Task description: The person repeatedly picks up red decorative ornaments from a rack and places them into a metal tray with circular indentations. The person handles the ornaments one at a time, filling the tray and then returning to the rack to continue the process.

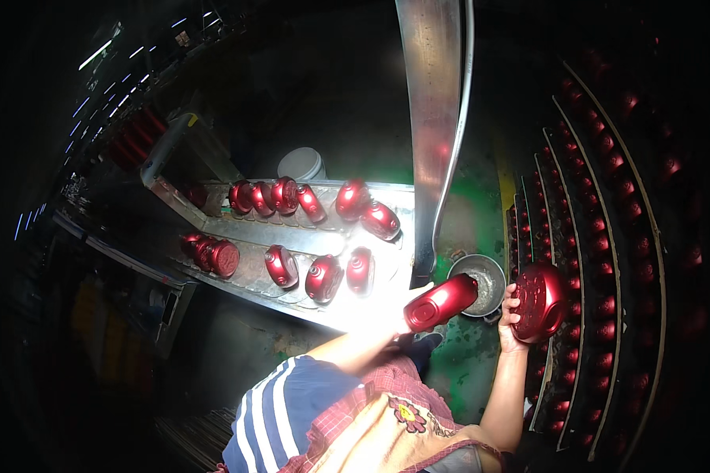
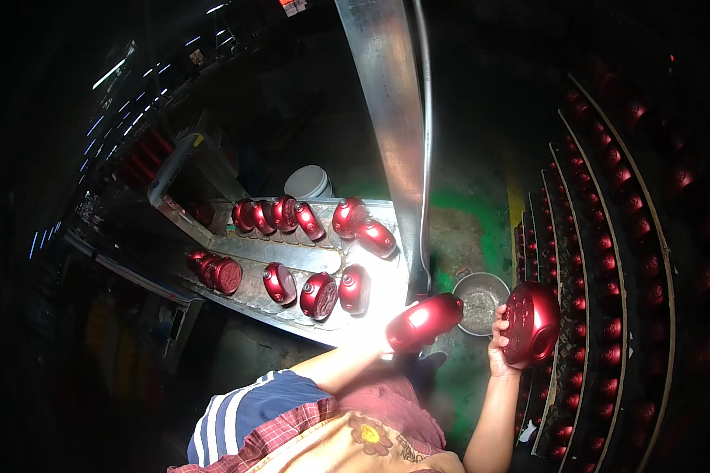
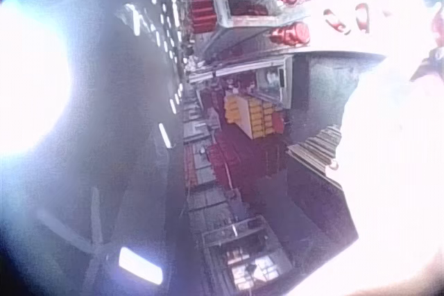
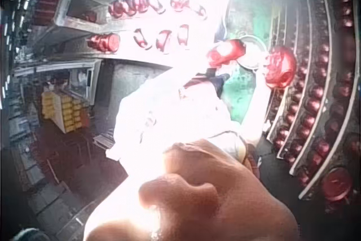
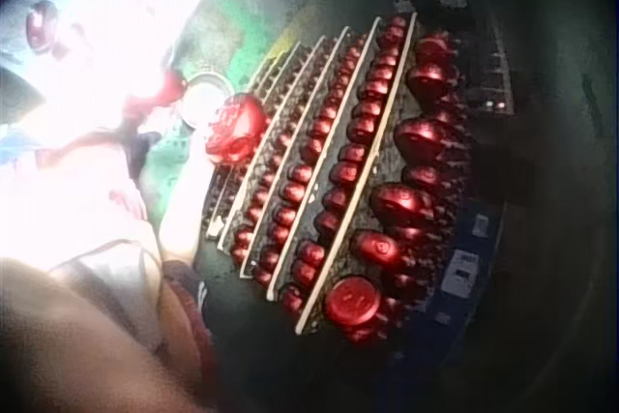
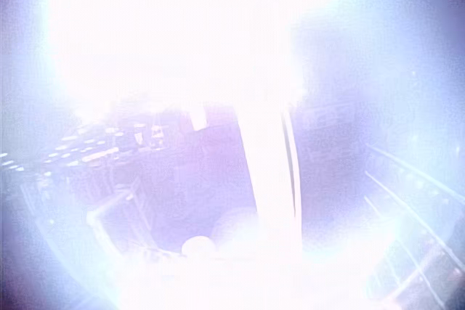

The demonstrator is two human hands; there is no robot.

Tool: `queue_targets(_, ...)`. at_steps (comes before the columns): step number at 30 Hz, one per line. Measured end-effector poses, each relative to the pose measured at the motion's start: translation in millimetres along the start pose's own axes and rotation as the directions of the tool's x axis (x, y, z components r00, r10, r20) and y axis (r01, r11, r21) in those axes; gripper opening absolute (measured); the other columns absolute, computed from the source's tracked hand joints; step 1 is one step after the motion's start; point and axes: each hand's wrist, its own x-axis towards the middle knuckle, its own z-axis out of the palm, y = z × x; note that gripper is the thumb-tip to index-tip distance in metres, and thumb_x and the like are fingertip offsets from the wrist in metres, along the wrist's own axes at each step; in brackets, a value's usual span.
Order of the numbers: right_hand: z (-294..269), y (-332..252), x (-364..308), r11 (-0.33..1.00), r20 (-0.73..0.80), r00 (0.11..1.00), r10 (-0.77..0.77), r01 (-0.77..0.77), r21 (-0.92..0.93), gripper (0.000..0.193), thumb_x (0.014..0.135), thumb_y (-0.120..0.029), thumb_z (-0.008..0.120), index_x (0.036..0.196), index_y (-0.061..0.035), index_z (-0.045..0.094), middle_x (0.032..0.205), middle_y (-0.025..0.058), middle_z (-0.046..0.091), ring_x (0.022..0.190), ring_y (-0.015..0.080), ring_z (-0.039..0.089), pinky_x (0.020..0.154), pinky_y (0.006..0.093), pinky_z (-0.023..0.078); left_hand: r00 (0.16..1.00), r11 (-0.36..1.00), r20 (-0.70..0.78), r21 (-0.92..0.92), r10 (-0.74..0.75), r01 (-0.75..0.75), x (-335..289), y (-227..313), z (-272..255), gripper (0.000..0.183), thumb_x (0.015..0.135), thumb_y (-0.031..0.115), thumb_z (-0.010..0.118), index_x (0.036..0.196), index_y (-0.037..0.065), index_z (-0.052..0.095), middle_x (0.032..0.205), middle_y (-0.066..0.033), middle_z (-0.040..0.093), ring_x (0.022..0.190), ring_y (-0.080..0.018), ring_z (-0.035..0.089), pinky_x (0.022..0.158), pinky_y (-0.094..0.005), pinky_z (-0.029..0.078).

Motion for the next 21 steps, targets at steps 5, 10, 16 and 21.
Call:
queue_targets(5, -45, 69, -20, 0.989, -0.136, 0.98, 0.147, -0.145, 0.022, 0.068, 0.089, -0.042, 0.062, 0.144, -0.009, 0.04, 0.136, 0.0269, 0.043, 0.106, 0.038, 0.056, 0.073, 0.0459, 0.057, 0.971, 0.977, -0.119, -0.034, 0.206, -0.211, -131, -13, -27, 0.047, 0.097, 0.031, 0.048, 0.137, 0.006, 0.048, 0.125, -0.0188, 0.059, 0.102, -0.0315, 0.064, 0.078, -0.0525, 0.056)
queue_targets(10, -72, 132, -18, 0.935, -0.051, 0.936, 0.348, -0.351, -0.055, 0.068, 0.095, -0.046, 0.052, 0.15, -0.0121, 0.03, 0.138, 0.0282, 0.042, 0.109, 0.0433, 0.054, 0.074, 0.0508, 0.055, 0.902, 0.943, -0.277, 0.057, 0.331, -0.328, -222, -2, -67, 0.04, 0.099, 0.022, 0.048, 0.134, 0.003, 0.052, 0.119, -0.0158, 0.063, 0.097, -0.029, 0.066, 0.074, -0.0482, 0.057)
queue_targets(16, -89, 216, 23, 0.774, -0.386, 0.921, 0.049, -0.279, -0.568, 0.049, 0.097, -0.029, 0.043, 0.128, 0.0082, 0.05, 0.106, 0.0301, 0.063, 0.074, 0.0349, 0.068, 0.056, 0.0395, 0.058, 0.918, 0.93, 0.222, -0.245, 0.329, -0.274, -291, 44, -114, 0.051, 0.1, 0.024, 0.046, 0.143, -0.003, 0.039, 0.14, -0.0182, 0.048, 0.124, -0.0291, 0.051, 0.104, -0.0408, 0.042)
queue_targets(21, -100, 334, 85, 0.782, -0.373, 0.914, 0.158, -0.347, -0.518, 0.054, 0.091, -0.032, 0.052, 0.137, -0.0041, 0.046, 0.132, 0.0195, 0.054, 0.119, 0.0318, 0.055, 0.1, 0.047, 0.046, 0.896, 0.888, 0.012, 0.131, 0.444, -0.442, -367, 132, -175, 0.061, 0.098, 0.031, 0.046, 0.148, -0.001, 0.031, 0.149, -0.0183, 0.039, 0.135, -0.0316, 0.042, 0.114, -0.0433, 0.032)
